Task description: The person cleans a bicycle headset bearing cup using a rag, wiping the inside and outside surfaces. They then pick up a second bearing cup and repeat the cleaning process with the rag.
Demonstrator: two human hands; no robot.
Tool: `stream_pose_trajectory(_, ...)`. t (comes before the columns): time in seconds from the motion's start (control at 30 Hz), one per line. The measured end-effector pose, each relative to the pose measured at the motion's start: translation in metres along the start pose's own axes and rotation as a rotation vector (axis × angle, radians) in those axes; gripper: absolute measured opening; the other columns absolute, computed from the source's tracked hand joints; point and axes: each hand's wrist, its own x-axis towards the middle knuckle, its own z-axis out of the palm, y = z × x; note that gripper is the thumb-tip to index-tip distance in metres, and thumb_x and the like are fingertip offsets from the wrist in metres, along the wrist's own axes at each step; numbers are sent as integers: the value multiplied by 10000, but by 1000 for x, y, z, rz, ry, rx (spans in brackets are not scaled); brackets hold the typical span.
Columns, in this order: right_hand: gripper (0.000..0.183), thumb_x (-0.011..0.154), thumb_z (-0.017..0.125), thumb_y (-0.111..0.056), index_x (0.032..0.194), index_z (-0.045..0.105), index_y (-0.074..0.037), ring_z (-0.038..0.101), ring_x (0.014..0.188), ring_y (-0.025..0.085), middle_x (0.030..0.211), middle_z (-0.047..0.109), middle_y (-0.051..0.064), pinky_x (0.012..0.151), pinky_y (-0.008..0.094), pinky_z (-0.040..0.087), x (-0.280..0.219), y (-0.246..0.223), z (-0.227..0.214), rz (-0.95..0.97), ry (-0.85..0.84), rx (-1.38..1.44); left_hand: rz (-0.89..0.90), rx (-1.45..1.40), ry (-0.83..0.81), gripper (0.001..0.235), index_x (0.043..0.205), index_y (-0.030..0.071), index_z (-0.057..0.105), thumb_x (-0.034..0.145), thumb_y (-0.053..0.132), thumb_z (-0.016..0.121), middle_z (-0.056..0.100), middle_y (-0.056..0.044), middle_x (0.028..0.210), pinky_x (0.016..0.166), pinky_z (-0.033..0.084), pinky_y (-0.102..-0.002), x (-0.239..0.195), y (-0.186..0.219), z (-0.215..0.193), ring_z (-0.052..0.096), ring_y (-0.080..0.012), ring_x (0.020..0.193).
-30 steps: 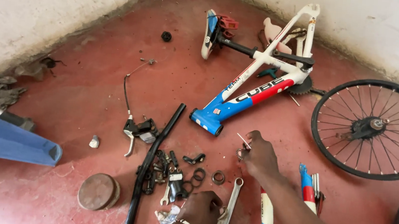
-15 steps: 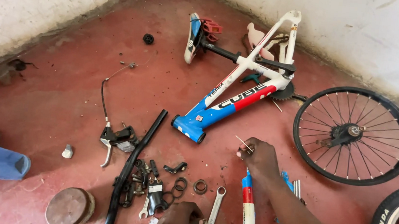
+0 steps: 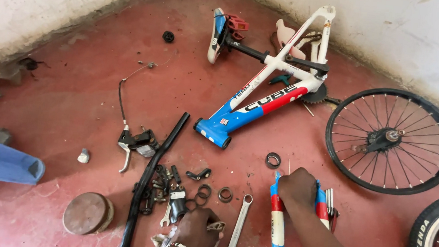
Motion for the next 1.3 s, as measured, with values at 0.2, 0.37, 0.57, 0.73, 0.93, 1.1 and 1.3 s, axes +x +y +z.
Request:
stream_pose_trajectory(0.2,278,830,491,-174,1041,596,-27,507,979,368,1031,575,211,749,513,446,-43,-18,-13,-450,305,-47,-133,-18,10,182,886,241,681,730,329,653,694,-48,907,755,483,-433,-19,9,-18,632,-303,899)
stream_pose_trajectory(0.37,87,758,611,-240,796,661,-180,543,794,274,800,586,67,607,453,413,-75,-36,18,-956,92,75,-189,65,-18,181,899,270,687,746,315,603,673,-60,950,764,492,-431,-30,12,-25,625,-297,933)
stream_pose_trajectory(0.57,270,702,734,-267,963,666,-273,537,945,210,869,605,-5,720,420,454,-109,-43,50,-917,-260,-34,-166,63,-58,236,958,175,658,780,283,546,647,-140,988,765,471,-483,-46,16,-38,596,-384,949)
stream_pose_trajectory(0.73,328,669,722,-116,957,579,-186,534,877,256,827,610,41,672,414,445,-113,-40,61,-960,-205,33,-52,108,-9,179,775,151,690,731,289,586,657,-160,822,675,465,-468,-41,-4,-24,599,-402,825)
stream_pose_trajectory(0.93,156,808,589,-317,879,671,-204,556,926,260,878,608,33,663,473,468,-122,-43,69,-919,-179,11,-7,67,-79,205,856,190,693,741,189,524,662,-138,823,661,478,-440,-52,-7,-36,617,-374,805)
stream_pose_trajectory(1.1,70,777,616,-241,830,638,-203,557,848,273,802,610,51,629,451,458,-128,-43,75,-877,-34,26,-128,38,-100,190,882,174,681,746,235,564,661,-138,867,702,488,-439,-59,-4,-42,614,-388,844)
stream_pose_trajectory(1.3,158,795,611,-256,919,622,-159,540,895,309,855,604,107,631,468,464,-125,-41,87,-811,28,-1,-67,71,-109,214,894,160,671,738,186,527,647,-155,865,682,485,-450,-61,-7,-43,603,-407,829)
